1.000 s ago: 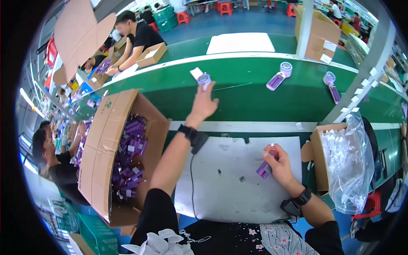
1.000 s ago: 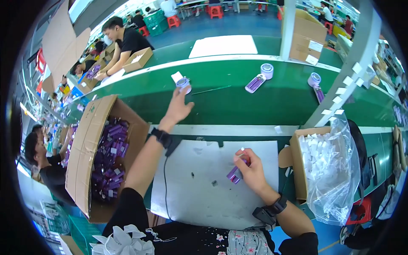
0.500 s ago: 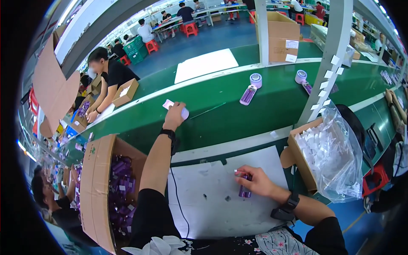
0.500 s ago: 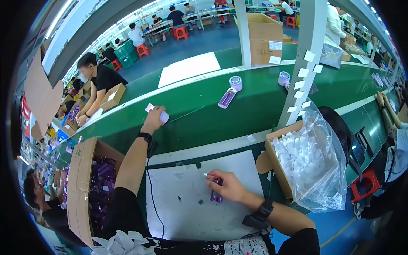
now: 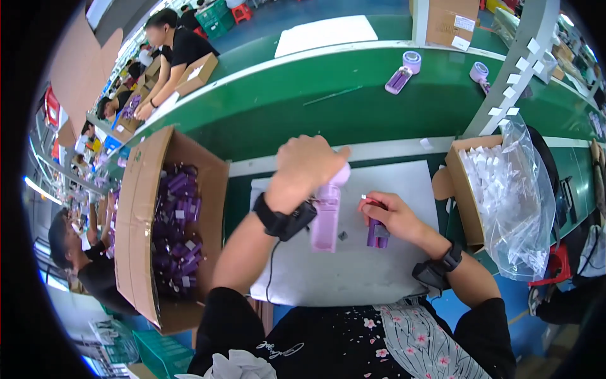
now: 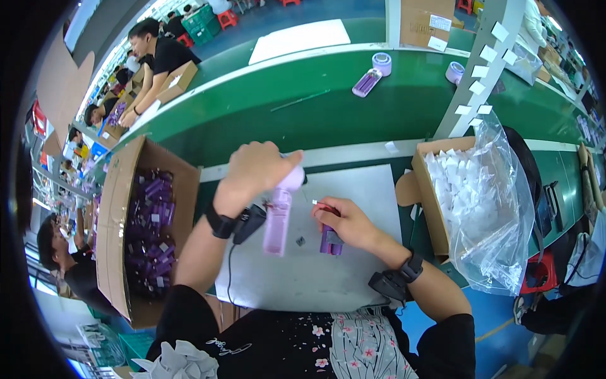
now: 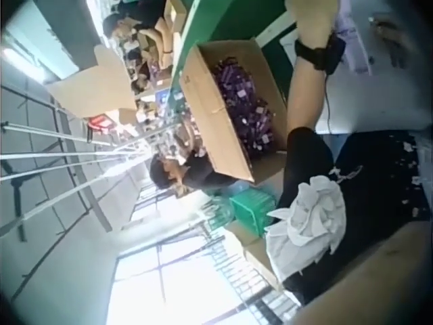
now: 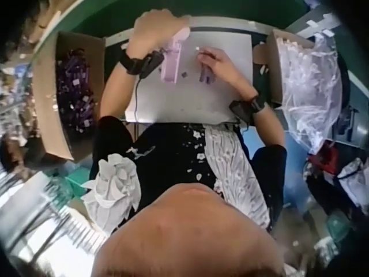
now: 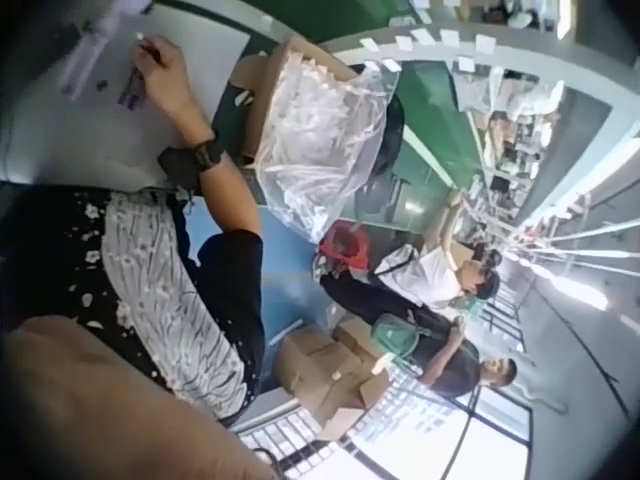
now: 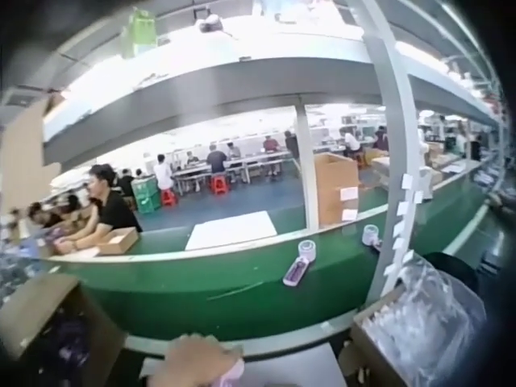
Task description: Assembling small handheld portable fans by inserting internal components and circuit boards into the housing.
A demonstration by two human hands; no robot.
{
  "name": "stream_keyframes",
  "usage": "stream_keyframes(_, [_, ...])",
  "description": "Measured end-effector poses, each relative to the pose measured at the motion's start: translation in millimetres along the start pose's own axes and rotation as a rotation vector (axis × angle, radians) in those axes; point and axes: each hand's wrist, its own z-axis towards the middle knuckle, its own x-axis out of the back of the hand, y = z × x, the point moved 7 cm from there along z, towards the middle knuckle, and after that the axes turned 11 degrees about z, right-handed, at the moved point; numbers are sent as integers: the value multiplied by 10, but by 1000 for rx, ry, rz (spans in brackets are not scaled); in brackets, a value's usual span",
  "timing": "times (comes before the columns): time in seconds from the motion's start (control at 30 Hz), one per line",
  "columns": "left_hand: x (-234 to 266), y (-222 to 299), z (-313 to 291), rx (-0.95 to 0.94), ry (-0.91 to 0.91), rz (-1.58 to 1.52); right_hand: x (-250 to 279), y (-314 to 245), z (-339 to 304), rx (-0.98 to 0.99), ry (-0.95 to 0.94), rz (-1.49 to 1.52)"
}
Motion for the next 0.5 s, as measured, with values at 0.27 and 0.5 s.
stream_keyframes(0.27, [-640,148,-428,-221,-56,-488,-74,-162,-215,128,124,-586])
stream_keyframes(0.5, [-1056,-53,-775,-405,-36,-1099,-69,-167,-237,172,169,-596])
